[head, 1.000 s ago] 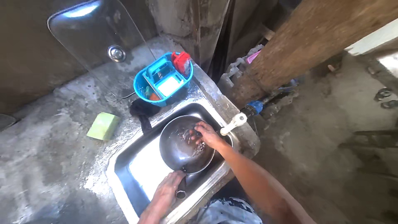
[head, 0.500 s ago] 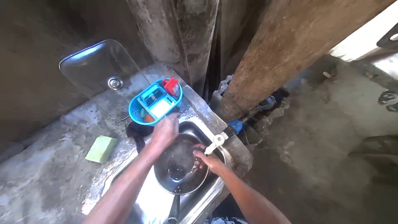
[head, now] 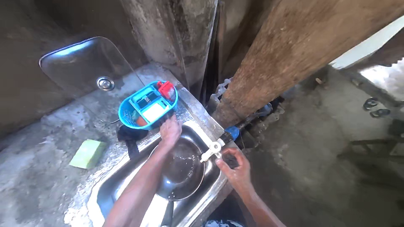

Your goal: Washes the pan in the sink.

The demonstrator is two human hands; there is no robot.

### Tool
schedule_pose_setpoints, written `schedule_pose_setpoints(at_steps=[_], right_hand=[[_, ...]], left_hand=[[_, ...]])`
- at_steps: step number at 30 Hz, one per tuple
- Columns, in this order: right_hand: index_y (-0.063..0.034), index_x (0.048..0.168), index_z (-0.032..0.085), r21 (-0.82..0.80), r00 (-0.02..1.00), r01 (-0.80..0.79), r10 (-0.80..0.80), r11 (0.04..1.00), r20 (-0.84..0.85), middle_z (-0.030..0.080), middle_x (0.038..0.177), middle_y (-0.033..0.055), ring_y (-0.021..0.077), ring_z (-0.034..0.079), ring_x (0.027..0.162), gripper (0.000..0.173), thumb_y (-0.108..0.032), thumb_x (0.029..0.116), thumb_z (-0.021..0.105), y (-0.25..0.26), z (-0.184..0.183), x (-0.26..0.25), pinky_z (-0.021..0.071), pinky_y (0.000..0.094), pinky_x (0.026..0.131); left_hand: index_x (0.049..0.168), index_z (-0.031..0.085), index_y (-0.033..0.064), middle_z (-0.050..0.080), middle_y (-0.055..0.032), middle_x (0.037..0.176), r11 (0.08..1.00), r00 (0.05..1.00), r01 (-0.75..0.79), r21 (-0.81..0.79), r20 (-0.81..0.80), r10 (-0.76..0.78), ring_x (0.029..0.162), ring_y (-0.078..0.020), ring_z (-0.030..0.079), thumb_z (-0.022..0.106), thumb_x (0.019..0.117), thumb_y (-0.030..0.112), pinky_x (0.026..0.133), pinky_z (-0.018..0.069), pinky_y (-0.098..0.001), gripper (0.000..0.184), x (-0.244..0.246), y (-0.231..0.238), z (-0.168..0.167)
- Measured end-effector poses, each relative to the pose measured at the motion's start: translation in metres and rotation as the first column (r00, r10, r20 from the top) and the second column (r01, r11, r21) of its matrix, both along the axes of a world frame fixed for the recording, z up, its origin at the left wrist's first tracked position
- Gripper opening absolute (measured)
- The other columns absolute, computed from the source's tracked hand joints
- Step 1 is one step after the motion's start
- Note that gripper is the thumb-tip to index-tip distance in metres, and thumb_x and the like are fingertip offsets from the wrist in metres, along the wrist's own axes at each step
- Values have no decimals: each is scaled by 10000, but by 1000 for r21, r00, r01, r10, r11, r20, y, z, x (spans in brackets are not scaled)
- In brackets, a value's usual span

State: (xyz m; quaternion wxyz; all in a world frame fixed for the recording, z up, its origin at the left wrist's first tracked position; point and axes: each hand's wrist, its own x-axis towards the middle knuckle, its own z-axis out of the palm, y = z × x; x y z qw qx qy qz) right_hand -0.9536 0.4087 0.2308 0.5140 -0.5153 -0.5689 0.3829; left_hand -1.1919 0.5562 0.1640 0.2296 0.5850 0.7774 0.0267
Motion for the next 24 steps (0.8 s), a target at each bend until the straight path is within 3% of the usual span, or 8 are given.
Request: schedule_pose_setpoints(at_steps=[3, 8, 11, 13, 17, 19, 21, 24], right_hand=[[-93, 1091, 677, 321, 992, -70, 33, 945, 119, 710, 1019, -36, -8, 655, 942, 327, -288, 875, 826, 10, 35, 6, 571, 182, 857], [-102, 1067, 729, 315, 837, -123, -72, 941, 542, 699, 916, 93, 167, 667, 753, 700, -700, 714, 812, 23, 77, -36, 566, 342, 605], [-119, 1067, 719, 293, 727, -56, -162, 955, 668, 700, 930, 106, 212, 680, 698, 522, -556, 791, 799, 23, 81, -50, 540, 380, 519], [-109, 1093, 711, 246, 716, -88, -111, 965, 689, 697, 983, 119, 232, 699, 745, 400, -349, 785, 799, 20, 83, -51, 564, 398, 545], [-71, 1192, 657, 220, 899, -224, 114, 950, 423, 677, 1141, 84, 148, 667, 1039, 349, -186, 874, 746, 19, 72, -13, 597, 332, 883], [-110, 1229, 613, 220, 990, -124, 105, 968, 93, 683, 1100, -3, 55, 667, 914, 337, -264, 947, 714, 17, 54, 9, 597, 251, 795], [-73, 1205, 542, 10, 963, 35, -32, 999, -266, 628, 859, -7, 70, 579, 574, 269, -210, 987, 622, 11, 34, 11, 539, 233, 503], [4, 1203, 538, -352, 938, 111, -215, 929, -272, 586, 725, 29, 118, 548, 521, 241, -145, 1014, 555, 4, -16, -15, 510, 284, 472]], left_hand=[[1551, 424, 107, 391, -303, 1557, 978, 981, 193, 81, -43, -190, 1369, -511, 454, 626, 1010, 365, 1077, 421, -620, 633, -9, -16, -14], [1305, 635, 27, 628, -255, 1301, 940, 969, 224, 257, 44, -242, 1223, -453, 594, 478, 1063, 185, 1012, 474, -597, 328, -19, -39, -13], [1206, 676, 11, 727, -177, 1069, 981, 862, 35, 190, 491, -125, 994, -293, 712, 523, 1052, 265, 916, 563, -496, 334, 16, -69, 7], [1087, 710, 16, 730, -89, 985, 978, 599, -112, 175, 797, -74, 877, -145, 700, 629, 991, 192, 832, 586, -364, 216, 51, -93, 14], [1138, 611, -45, 684, -61, 964, 971, 31, -238, 8, 1000, -1, 761, -91, 683, 636, 864, -51, 640, 604, -259, 275, 100, -123, 18], [1188, 593, -56, 701, -103, 946, 953, -153, -254, -166, 980, 130, 733, -147, 699, 636, 899, -95, 626, 618, -289, 295, 109, -124, 17], [1133, 629, -51, 681, -116, 836, 899, -184, -317, -300, 950, 252, 581, -145, 628, 615, 965, -30, 479, 533, -259, 170, 109, -120, 17], [930, 682, 8, 584, -62, 652, 796, -111, -457, -398, 913, 393, 432, -114, 475, 582, 1054, 325, 386, 417, -260, 354, 106, -115, 12]])
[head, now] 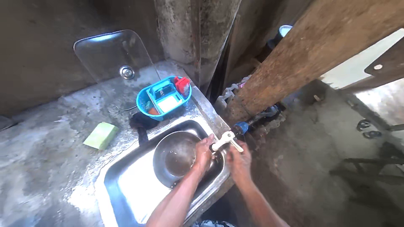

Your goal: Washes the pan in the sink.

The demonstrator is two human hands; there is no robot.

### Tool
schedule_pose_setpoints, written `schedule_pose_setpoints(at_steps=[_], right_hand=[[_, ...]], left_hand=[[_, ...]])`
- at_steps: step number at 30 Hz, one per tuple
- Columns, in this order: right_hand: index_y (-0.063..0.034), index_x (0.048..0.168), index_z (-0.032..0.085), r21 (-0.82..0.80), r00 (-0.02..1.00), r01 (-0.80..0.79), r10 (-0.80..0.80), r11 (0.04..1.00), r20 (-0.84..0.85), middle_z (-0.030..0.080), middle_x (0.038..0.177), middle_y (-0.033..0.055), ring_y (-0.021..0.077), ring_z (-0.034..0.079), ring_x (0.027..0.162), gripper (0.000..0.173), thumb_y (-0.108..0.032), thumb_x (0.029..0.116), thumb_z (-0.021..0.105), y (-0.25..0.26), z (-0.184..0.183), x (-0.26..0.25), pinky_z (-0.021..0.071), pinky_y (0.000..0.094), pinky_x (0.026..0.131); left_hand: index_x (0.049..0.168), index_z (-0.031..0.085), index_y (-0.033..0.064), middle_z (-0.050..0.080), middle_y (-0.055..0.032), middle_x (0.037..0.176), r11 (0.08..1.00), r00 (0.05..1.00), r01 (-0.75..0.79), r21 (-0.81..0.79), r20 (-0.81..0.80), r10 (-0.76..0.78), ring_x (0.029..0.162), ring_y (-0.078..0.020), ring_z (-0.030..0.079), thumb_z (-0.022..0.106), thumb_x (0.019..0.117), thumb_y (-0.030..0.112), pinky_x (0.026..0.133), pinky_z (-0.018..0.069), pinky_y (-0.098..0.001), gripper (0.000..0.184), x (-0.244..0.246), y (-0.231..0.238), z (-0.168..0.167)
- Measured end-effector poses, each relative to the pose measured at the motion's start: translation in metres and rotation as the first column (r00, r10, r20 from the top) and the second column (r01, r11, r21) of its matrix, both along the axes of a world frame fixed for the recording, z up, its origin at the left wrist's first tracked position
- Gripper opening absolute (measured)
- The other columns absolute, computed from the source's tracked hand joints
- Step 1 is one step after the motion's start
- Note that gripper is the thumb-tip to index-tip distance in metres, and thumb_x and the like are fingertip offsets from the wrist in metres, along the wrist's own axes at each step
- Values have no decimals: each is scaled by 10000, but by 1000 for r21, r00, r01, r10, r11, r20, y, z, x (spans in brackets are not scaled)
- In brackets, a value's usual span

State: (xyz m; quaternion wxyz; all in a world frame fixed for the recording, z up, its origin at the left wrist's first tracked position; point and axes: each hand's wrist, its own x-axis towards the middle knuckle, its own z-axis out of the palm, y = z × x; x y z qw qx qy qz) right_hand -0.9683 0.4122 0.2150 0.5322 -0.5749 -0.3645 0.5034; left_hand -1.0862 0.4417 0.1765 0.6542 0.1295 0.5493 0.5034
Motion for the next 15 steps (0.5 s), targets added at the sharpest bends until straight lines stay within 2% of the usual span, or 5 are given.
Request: schedule_pose_setpoints(at_steps=[4, 9, 13, 14, 15], right_hand=[[39, 1092, 658, -105, 998, 64, -64, 992, 0, 710, 962, 86, 109, 682, 909, 144, -25, 964, 651, 16, -48, -62, 587, 291, 845], [-1, 1277, 680, -240, 987, 51, -13, 969, 158, 693, 1261, 155, 181, 627, 1221, 316, -176, 1059, 532, 6, -55, -105, 478, 361, 1089], [46, 1371, 549, -214, 998, -40, 48, 976, 35, 633, 1303, 181, 159, 602, 1210, 349, -77, 1046, 513, 11, -67, -94, 479, 299, 1068], [42, 1361, 569, -200, 994, -46, 64, 979, 83, 647, 1300, 179, 164, 609, 1217, 350, -70, 1030, 544, 12, -68, -93, 474, 307, 1079], [28, 1357, 591, -202, 982, -56, 90, 978, 165, 657, 1309, 176, 181, 609, 1240, 360, -87, 1016, 581, 12, -71, -92, 461, 330, 1103]], left_hand=[[909, 737, 40, 712, -95, 836, 995, 982, -65, -74, -183, 51, 782, -191, 683, 499, 1072, 432, 734, 576, -399, 487, -3, 0, -9], [1107, 647, 0, 655, -125, 963, 999, 941, -33, -39, -339, 18, 903, -196, 630, 353, 1124, 276, 853, 529, -373, 404, -31, 7, -15], [1484, 394, -8, 557, -182, 1374, 975, 955, 127, 181, -289, -70, 1270, -212, 542, 410, 1053, 338, 1092, 453, -377, 553, -19, -18, -8], [1508, 387, 2, 551, -171, 1406, 976, 968, 118, 185, -242, -71, 1292, -199, 537, 410, 1068, 338, 1106, 445, -364, 554, -20, -21, -7], [1422, 497, -4, 618, -148, 1295, 983, 979, 64, 174, -201, -28, 1188, -179, 592, 386, 1100, 301, 1034, 490, -341, 456, -20, -21, -7]])
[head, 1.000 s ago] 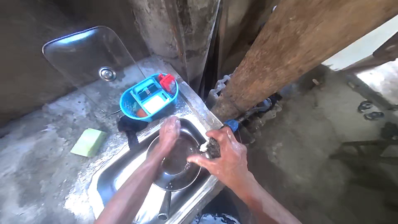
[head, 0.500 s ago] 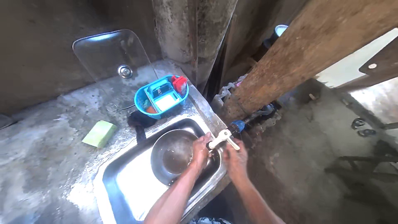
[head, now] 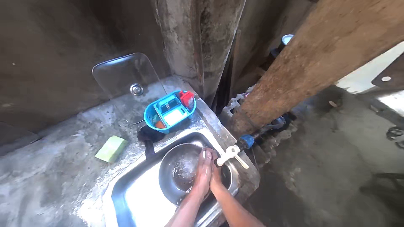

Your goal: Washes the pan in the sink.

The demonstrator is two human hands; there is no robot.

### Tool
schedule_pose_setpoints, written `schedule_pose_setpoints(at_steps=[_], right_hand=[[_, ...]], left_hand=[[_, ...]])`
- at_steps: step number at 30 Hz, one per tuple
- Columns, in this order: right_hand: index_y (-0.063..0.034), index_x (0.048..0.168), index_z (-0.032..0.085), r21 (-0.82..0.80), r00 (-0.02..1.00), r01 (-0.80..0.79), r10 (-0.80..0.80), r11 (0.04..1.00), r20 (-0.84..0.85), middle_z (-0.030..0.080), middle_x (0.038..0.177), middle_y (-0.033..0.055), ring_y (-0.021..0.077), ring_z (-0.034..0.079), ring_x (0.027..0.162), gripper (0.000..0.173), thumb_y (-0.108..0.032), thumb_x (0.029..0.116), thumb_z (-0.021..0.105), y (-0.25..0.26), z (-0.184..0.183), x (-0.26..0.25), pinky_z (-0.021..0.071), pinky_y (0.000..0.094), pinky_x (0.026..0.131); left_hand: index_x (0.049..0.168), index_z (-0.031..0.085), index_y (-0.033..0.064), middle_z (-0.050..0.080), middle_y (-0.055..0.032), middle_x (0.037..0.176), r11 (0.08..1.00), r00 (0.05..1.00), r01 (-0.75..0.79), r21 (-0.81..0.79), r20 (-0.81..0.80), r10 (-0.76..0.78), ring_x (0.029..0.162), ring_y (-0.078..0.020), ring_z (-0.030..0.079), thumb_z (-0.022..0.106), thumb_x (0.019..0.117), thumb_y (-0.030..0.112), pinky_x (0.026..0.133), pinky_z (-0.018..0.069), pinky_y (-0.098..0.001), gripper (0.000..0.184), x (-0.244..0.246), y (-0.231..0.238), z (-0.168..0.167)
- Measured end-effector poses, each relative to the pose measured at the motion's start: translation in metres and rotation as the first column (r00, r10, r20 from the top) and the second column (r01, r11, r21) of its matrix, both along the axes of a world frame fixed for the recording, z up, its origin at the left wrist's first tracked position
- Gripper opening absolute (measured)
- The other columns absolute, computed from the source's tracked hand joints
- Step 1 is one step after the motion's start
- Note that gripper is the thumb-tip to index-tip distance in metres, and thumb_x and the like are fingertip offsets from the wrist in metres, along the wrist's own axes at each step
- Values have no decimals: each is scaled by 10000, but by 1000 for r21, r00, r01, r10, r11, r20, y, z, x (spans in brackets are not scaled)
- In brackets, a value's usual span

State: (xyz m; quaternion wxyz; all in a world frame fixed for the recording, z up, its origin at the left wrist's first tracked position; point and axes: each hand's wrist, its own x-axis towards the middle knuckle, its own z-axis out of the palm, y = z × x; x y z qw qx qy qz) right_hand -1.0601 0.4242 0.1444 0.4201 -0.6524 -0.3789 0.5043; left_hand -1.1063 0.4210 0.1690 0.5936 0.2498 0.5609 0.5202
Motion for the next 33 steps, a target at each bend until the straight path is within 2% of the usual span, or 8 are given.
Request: schedule_pose_setpoints(at_steps=[3, 6, 7, 10, 13, 21, 27, 33], right_hand=[[-42, 1309, 664, 45, 960, -127, 111, 991, 258, 711, 1253, 115, 168, 653, 1204, 315, -152, 1021, 599, -2, 1, 2, 488, 359, 1089], [5, 1189, 711, 166, 894, -286, 201, 944, 400, 743, 1123, 140, 199, 704, 1090, 278, -175, 1025, 575, 10, -3, 22, 539, 378, 1021], [-2, 1154, 718, 151, 884, -321, 238, 935, 402, 745, 1081, 132, 192, 708, 1048, 281, -198, 1030, 560, 13, -4, 28, 549, 377, 993], [-21, 1116, 719, 19, 868, -383, 353, 924, 348, 732, 988, 107, 163, 704, 916, 296, -253, 1033, 554, 13, 4, 36, 571, 364, 889], [-42, 1106, 697, -95, 890, -383, 395, 919, 228, 706, 838, 67, 126, 679, 645, 262, -255, 1048, 556, 10, 11, 34, 604, 317, 642], [-53, 1189, 639, -263, 923, -367, 385, 892, 19, 739, 1002, 62, 113, 654, 589, 242, -245, 1071, 550, 11, 20, 43, 545, 266, 503], [-64, 1247, 605, -330, 931, -363, 352, 871, -93, 742, 1086, 72, 151, 687, 614, 264, -256, 1095, 505, 15, 5, 54, 540, 271, 465], [-49, 1212, 617, -309, 932, -362, 328, 880, -157, 738, 1055, 80, 151, 679, 610, 253, -242, 1092, 504, 12, 1, 57, 537, 267, 464]], left_hand=[[1199, 622, -4, 612, -53, 872, 995, 997, -66, -74, 21, 68, 768, -113, 581, 386, 1118, 230, 721, 507, -269, 343, -8, 0, -3], [1338, 582, -12, 705, -129, 1068, 994, 974, 51, -95, -217, -70, 916, -164, 699, 472, 1090, 190, 859, 592, -345, 339, -23, -12, 6], [1336, 563, -8, 711, -134, 1058, 988, 942, 91, -128, -311, -127, 875, -170, 727, 487, 1091, 197, 814, 628, -353, 329, -29, -13, 9], [1205, 606, 11, 703, -117, 881, 946, 768, 178, -271, -562, -306, 742, -211, 705, 463, 1099, 351, 716, 602, -411, 383, -44, -7, 10], [1103, 665, 12, 684, -164, 880, 906, 555, 269, -326, -716, -423, 855, -324, 693, 409, 1090, 470, 811, 547, -546, 525, -60, 2, 24], [1200, 590, 8, 672, -265, 959, 970, 281, 141, -199, -931, -232, 931, -477, 676, 317, 1115, 439, 785, 496, -689, 518, -132, 90, 108], [1178, 653, 24, 685, -241, 1078, 993, 415, 18, -119, -902, -116, 1050, -424, 659, 537, 1049, 461, 912, 475, -667, 470, -158, 154, 87], [1170, 664, 58, 704, -167, 992, 1000, 565, -10, 14, -825, 18, 878, -322, 698, 550, 1048, 418, 817, 552, -586, 397, -152, 149, 71]])
